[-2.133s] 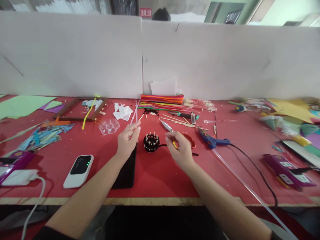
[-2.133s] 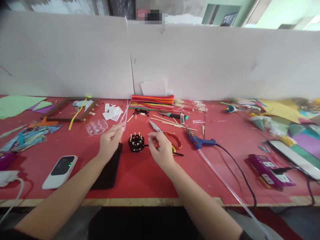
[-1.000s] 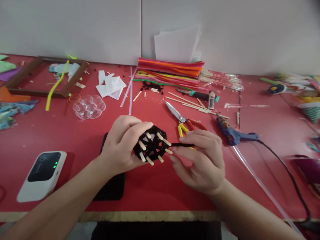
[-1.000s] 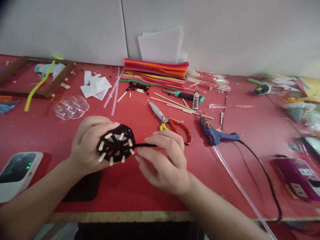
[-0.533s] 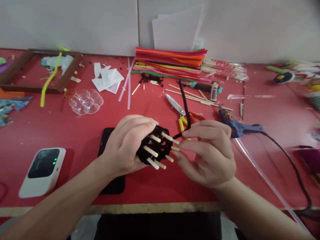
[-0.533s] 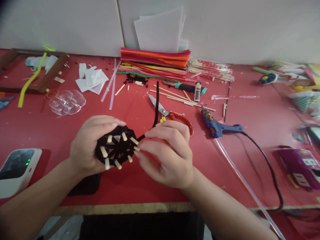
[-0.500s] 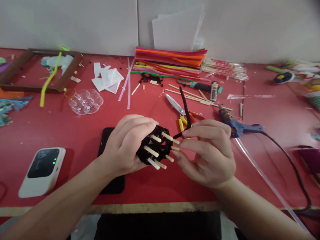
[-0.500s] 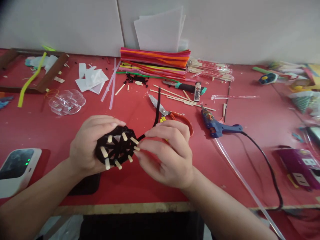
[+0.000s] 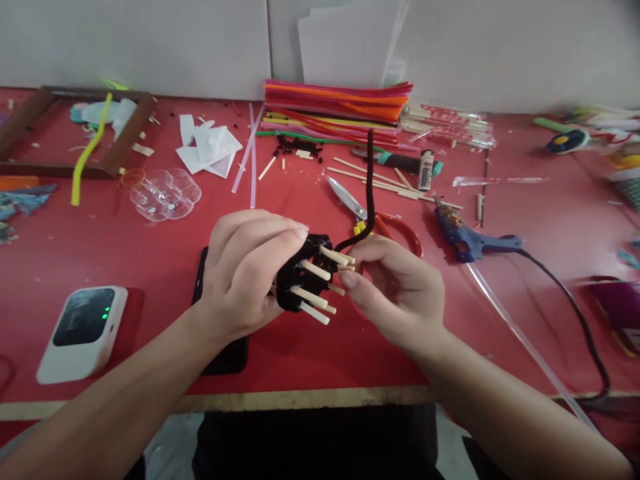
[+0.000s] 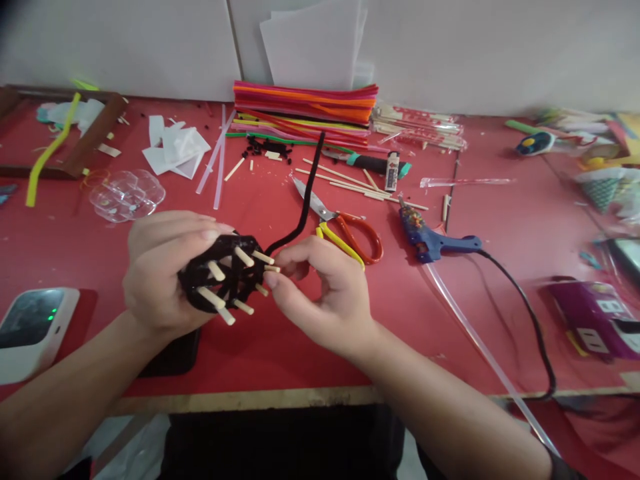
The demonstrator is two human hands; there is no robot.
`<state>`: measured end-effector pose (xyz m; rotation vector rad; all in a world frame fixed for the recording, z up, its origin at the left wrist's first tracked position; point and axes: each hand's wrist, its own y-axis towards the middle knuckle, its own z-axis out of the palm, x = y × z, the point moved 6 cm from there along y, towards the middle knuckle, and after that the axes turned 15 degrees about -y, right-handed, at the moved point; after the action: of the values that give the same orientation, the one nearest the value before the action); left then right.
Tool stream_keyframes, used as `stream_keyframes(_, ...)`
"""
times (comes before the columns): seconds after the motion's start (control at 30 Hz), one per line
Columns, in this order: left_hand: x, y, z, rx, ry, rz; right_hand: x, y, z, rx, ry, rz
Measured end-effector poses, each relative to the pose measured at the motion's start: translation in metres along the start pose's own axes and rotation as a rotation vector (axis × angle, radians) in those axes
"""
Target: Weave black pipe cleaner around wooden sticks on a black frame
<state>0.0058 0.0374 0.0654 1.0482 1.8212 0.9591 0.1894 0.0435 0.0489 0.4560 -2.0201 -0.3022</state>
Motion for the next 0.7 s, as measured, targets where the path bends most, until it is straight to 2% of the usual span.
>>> stream_keyframes(0.13, -0.003, -0.002, 0.002, 0.045, 0.044, 0.046, -0.012, 0.000, 0.008, 0.104, 0.197, 0.260)
stream_keyframes(0.3, -0.001, -0.004, 0.006, 0.094, 0.107, 0.053, -0.019, -0.001, 0.009, 0.085, 0.121, 0.420)
stream_keyframes(0.53, 0.000, -0.006, 0.009, 0.140, 0.131, 0.052, -0.022, 0.001, 0.007, 0.108, 0.007, 0.446)
stream_keyframes(0.7, -0.002, -0.005, 0.009, 0.150, 0.143, 0.065, -0.027, 0.002, 0.008, 0.198, 0.028, 0.456)
